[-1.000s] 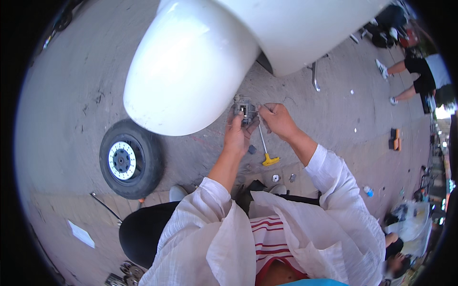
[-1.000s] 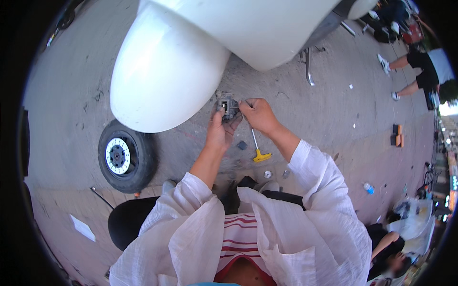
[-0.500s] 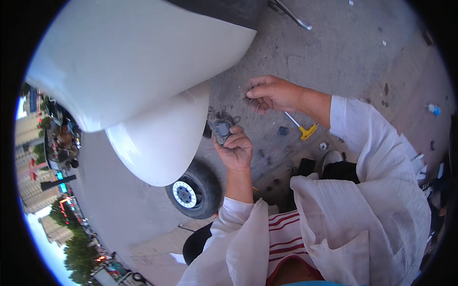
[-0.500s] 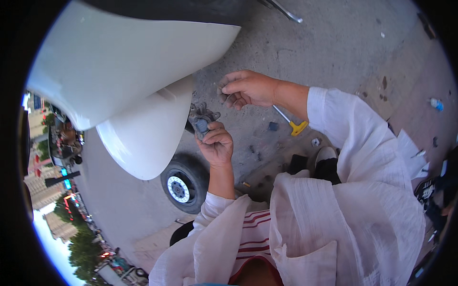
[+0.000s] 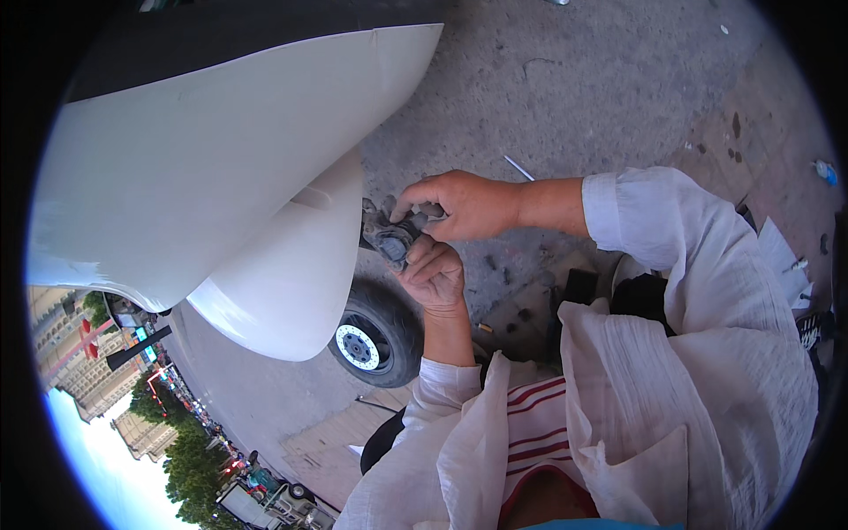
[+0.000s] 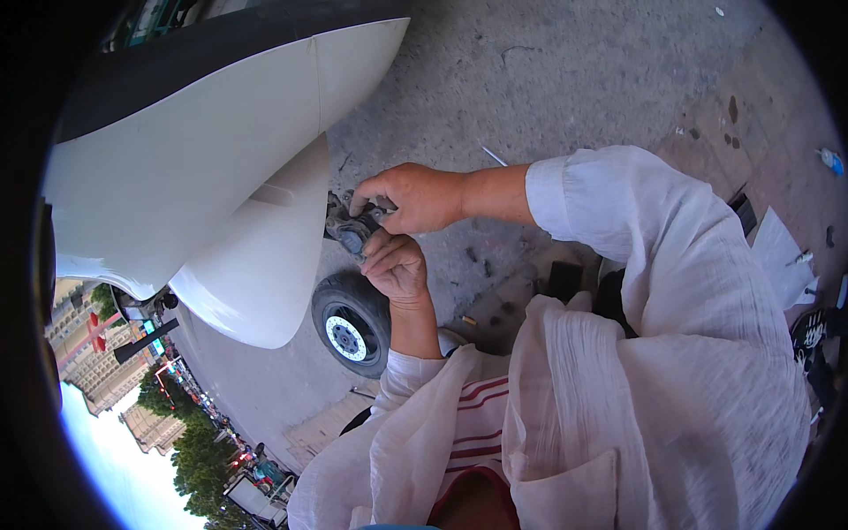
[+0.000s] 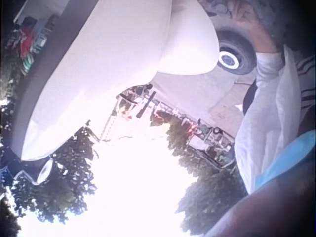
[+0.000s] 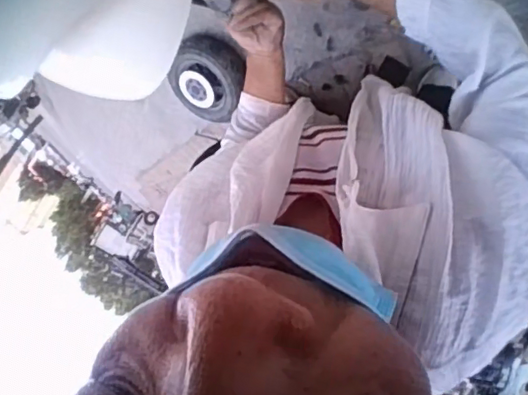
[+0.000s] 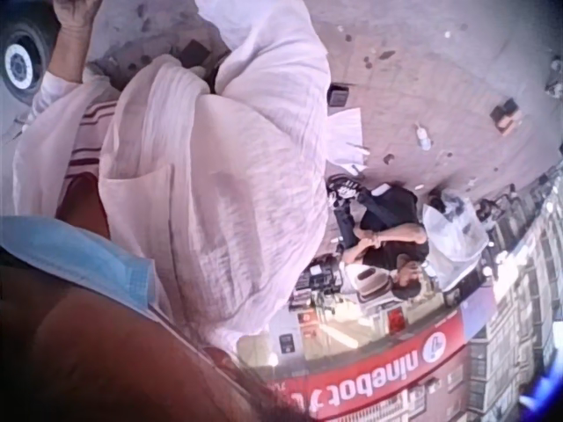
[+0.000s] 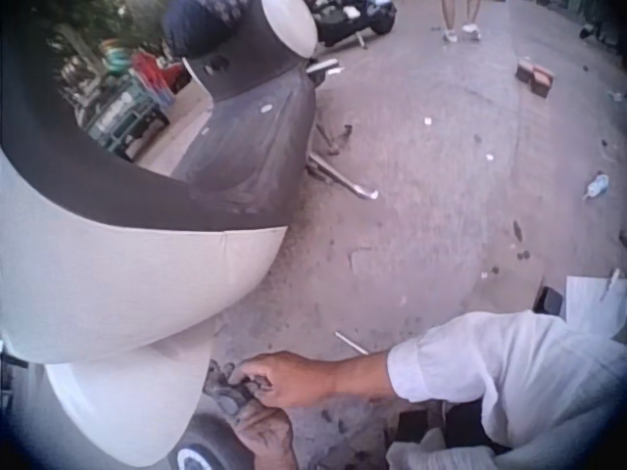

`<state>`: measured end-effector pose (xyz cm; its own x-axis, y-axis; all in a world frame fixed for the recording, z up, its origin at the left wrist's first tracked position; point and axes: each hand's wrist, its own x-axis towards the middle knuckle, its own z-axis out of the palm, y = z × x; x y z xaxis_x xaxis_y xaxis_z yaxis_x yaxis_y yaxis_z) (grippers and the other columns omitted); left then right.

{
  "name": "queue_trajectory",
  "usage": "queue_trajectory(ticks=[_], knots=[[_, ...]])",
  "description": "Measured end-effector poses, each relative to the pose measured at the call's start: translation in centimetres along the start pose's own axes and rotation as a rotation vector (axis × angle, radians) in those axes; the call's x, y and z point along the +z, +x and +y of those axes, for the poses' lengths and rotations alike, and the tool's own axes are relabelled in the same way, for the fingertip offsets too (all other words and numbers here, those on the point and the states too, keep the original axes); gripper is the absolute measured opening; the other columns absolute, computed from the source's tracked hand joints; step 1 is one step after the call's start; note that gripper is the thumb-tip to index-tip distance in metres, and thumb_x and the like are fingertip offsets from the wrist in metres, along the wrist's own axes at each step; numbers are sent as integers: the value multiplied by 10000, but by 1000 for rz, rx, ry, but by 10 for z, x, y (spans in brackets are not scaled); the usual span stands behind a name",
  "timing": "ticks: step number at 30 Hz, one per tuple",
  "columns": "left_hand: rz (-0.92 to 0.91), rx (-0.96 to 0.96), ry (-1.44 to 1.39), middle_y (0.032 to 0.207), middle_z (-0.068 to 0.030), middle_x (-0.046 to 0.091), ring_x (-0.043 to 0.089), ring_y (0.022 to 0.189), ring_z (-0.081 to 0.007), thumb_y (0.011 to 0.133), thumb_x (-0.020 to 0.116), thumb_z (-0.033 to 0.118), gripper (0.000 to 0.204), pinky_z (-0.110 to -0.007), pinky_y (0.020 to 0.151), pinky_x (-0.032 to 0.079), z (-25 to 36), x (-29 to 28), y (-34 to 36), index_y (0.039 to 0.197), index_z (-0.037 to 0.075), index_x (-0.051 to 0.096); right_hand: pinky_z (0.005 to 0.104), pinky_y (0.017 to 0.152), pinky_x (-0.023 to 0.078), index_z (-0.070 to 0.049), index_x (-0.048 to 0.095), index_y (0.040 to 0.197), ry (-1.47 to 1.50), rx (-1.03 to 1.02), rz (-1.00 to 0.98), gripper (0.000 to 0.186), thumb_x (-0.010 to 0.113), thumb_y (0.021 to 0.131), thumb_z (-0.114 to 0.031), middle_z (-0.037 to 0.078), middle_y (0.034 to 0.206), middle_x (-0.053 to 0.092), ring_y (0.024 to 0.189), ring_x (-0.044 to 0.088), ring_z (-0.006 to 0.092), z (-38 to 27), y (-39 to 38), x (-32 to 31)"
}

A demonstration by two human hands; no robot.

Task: The person repeatedly handles a scooter brake caliper, picking it up, turning it over, and manipulating small components with both hands. The person occasionally reaches for a screwdriver on the ground but continues to work primarily by hand on the caliper.

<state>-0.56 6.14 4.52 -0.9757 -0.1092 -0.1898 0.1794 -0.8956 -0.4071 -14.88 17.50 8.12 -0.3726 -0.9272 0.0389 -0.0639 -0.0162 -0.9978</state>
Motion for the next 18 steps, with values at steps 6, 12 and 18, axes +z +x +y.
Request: queue_trajectory(ticks=[6,12,18], knots=[[-64,-9,32,663,-109,554,619,485,-120,840,569,37,134,-210,485,579,-1,0,-1,851,-75,497,334,782,499,-50,579,1182,-121,-196,110,420,653,769,-52,145,969,662,834,637,219,15,3,9],[-22,28,112,731,-106,557,547,478,-74,898,586,275,430,-171,450,505,1,-1,-5,1144,-70,508,332,780,505,-51,567,1211,-94,-63,83,449,677,776,-73,153,982,665,850,643,215,4,-6,6],[204,217,580,873,-76,611,508,535,-42,914,589,309,405,-179,539,524,-6,10,2,1162,-5,530,287,650,488,-41,500,1335,-87,-29,128,535,633,818,-70,82,879,635,726,558,104,13,-5,6]])
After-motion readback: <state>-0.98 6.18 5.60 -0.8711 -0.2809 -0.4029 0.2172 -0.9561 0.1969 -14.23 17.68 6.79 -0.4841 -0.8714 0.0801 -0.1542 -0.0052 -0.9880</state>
